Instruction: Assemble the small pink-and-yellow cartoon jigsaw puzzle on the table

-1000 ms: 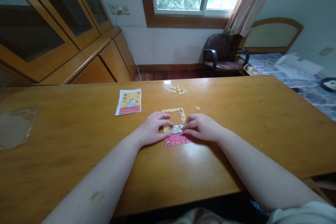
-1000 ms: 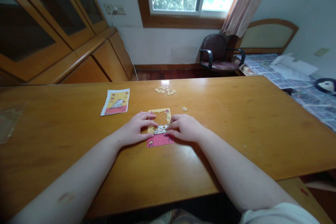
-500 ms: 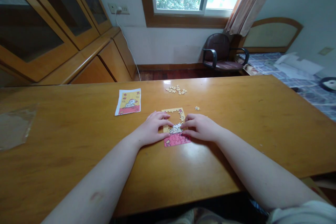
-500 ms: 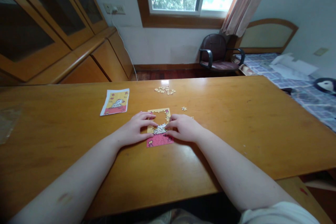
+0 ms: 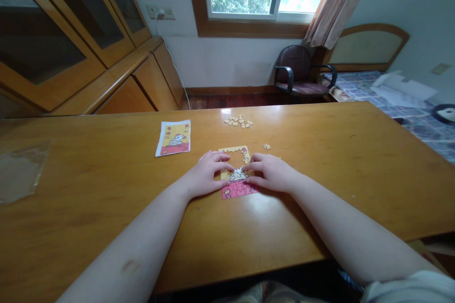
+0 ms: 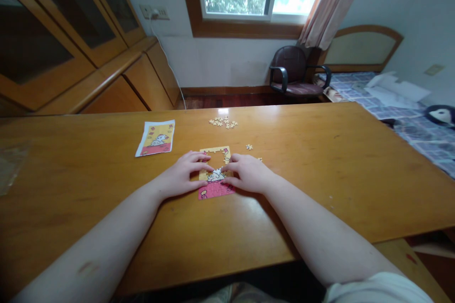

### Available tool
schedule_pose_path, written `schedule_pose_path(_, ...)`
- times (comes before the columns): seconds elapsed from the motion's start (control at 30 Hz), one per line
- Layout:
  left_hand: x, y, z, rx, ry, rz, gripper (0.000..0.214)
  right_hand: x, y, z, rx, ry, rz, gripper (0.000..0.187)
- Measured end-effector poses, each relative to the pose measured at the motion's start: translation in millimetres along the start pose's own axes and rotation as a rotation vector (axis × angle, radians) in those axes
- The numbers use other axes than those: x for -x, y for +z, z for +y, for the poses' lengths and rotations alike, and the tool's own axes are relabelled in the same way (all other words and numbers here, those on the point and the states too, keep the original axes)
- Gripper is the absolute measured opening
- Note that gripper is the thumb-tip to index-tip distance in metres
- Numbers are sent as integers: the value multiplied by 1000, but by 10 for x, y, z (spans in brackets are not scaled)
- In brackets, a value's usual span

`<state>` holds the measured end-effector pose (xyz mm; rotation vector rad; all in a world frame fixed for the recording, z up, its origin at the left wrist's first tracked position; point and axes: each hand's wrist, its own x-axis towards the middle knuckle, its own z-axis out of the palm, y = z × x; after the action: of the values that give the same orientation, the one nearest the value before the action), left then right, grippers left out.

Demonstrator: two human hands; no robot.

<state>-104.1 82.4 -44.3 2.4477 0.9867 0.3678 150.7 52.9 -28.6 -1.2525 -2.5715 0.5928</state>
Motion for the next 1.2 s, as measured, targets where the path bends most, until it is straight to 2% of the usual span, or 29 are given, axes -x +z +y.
schedule_pose_path(0.3,1,2,-11,-4,-2,1,30,-16,13,-38,27,7,0,32)
schedule_pose_path(0.37,4,0,-13,-1,0,3,30,-14,-14,-15,57,35,36,30)
schedule_pose_path(0.43,4,-2,-9,2,-2,4,29,-6,-48,55,121,146,123,29)
schedule_pose_path(0.53,-3,-8,7,6,-15,-1,28,8,-99,224,235,428,256,28)
schedule_pose_path(0.6,-7,-13,20,11,-21,-4,27,15,-130,329,268,579,271,27)
schedule_pose_path(0.67,-10,-20,28,14,-22,-5,26,21,-160,388,281,660,248,27)
schedule_pose_path(0.73,-11,-27,33,12,-21,-2,26,31,-191,393,289,670,214,27)
schedule_pose_path(0.87,-13,-32,38,9,-23,10,26,61,-224,332,310,496,100,25)
schedule_pose_path(0.93,-13,-26,36,9,-24,14,26,69,-213,327,346,446,106,27)
schedule_pose_path(1.07,-12,-9,22,1,-20,15,26,34,-152,402,394,510,168,30)
schedule_pose_path(1.2,-12,-8,13,-4,-20,9,27,-41,-93,475,311,580,179,29)
